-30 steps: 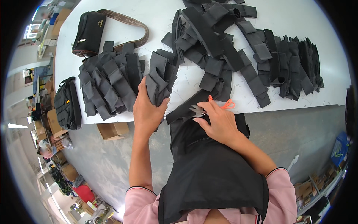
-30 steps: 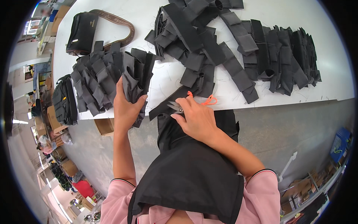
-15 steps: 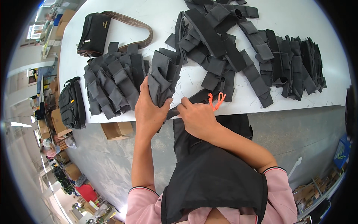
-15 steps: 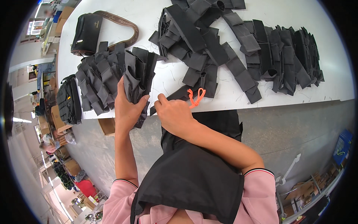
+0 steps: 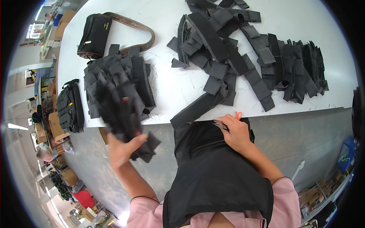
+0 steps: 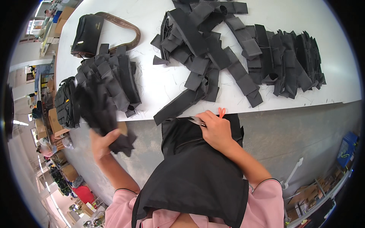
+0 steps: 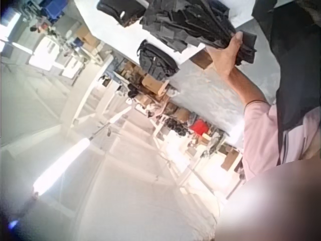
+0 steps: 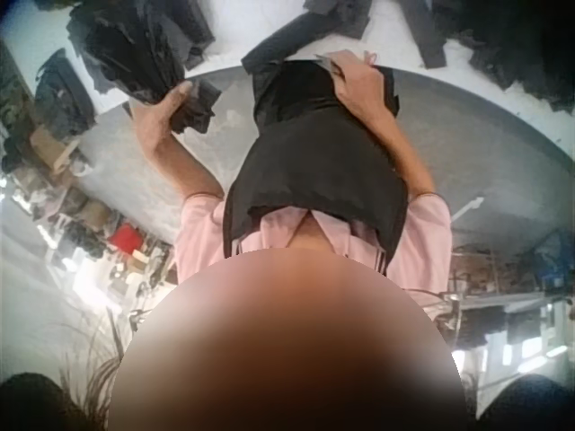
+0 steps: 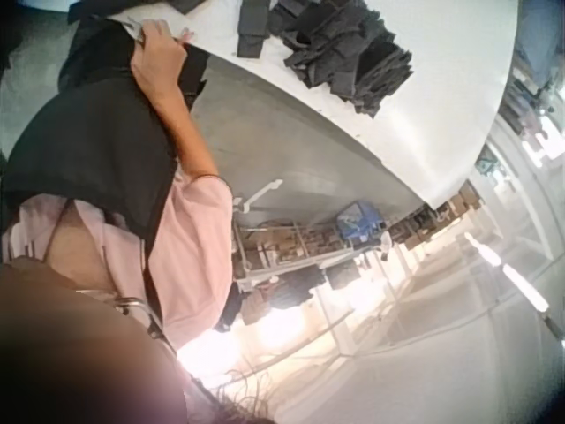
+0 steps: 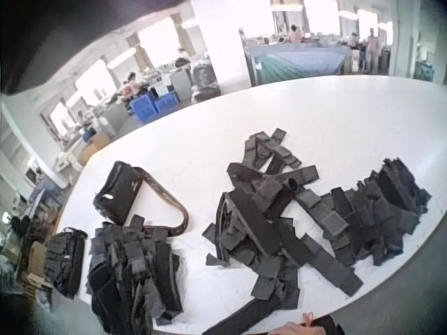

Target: Using small scissors to trim and sort black fabric straps in a manufacturing facility.

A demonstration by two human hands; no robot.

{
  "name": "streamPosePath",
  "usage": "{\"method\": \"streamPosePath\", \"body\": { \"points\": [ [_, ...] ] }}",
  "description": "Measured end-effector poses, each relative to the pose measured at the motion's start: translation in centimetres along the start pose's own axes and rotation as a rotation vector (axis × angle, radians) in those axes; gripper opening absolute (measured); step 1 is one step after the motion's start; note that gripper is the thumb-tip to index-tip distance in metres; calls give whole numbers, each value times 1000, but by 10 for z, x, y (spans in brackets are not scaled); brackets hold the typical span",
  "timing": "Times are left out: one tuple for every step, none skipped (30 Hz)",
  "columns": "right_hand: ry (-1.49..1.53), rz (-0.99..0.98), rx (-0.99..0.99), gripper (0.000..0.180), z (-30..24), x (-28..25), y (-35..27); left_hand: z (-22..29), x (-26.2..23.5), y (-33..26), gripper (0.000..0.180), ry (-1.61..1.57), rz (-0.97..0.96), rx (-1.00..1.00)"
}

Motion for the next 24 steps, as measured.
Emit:
{"method": "streamPosePath", "body": {
  "points": [
    [-40, -1, -30, 18, -6, 2, 7, -10, 15, 8, 57, -38, 13, -17],
    [-43, 6, -32, 18, -9, 5, 9, -25, 23, 13, 58, -73, 27, -32],
    [62, -43, 18, 15, -9, 8, 11, -36, 27, 19, 62, -61, -70, -90],
    [162, -89, 68, 13, -7, 8, 11, -45, 34, 24, 65, -52, -171, -145],
    [164, -155, 123, 16, 5, 12, 8, -53, 44, 28, 70, 124, -166, -109],
    [150, -142, 121, 16, 10, 9, 6, -52, 54, 30, 72, 404, -71, 58],
    [407, -111, 368, 20, 12, 7, 5, -44, 68, 34, 74, 517, -110, 95],
    [671, -75, 608, 25, 11, 8, 2, -34, 78, 38, 77, 634, -143, 133],
    [729, -51, 571, 31, 17, 12, 2, -35, 89, 44, 79, 635, -223, 136],
    [728, -34, 564, 31, 19, 18, 5, -39, 101, 50, 78, 642, -278, 181],
    [813, -23, 579, 31, 18, 26, 10, -44, 111, 55, 77, 526, -349, 131],
    [899, -14, 592, 31, 17, 34, 14, -51, 120, 58, 76, 412, -419, 80],
    [936, 7, 603, 29, 20, 43, 17, -64, 127, 59, 75, 496, -402, 81],
    [926, 13, 637, 25, 15, 46, 20, -70, 128, 56, 75, 497, -405, 90],
    [840, -30, 566, 24, 5, 45, 21, -76, 128, 53, 73, 433, -415, 128],
    [754, -76, 497, 24, -6, 43, 22, -77, 127, 48, 72, 368, -421, 163],
    [755, -77, 494, 24, -9, 42, 20, -73, 124, 42, 66, 171, -422, 72],
    [614, -73, 247, 23, -13, 40, 18, -75, 119, 41, 66, 174, -418, 72],
    [469, -69, 1, 24, -17, 39, 17, -77, 110, 41, 62, -36, -539, -105],
    [474, -74, -3, 24, -16, 39, 15, -76, 106, 40, 58, -251, -654, -283],
    [410, -47, -131, 27, -16, 37, 14, -72, 104, 36, 55, -319, -687, -325],
    [348, -25, -262, 33, -20, 35, 15, -75, 103, 33, 55, -317, -674, -325],
    [354, -32, -268, 33, -23, 31, 17, -80, 101, 29, 55, -310, -624, -350],
    [299, 61, -271, 36, -27, 23, 20, -82, 99, 27, 55, -303, -576, -374]
  ]
}}
Point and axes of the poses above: each hand's wrist, its own y-axis towards the middle knuckle, its own x-axis out of the palm, z = x × y, the point moved 1 cm from there along y, towards the middle knuckle, and after that the axes turned 14 degrees about y, right-handed, at the moved point
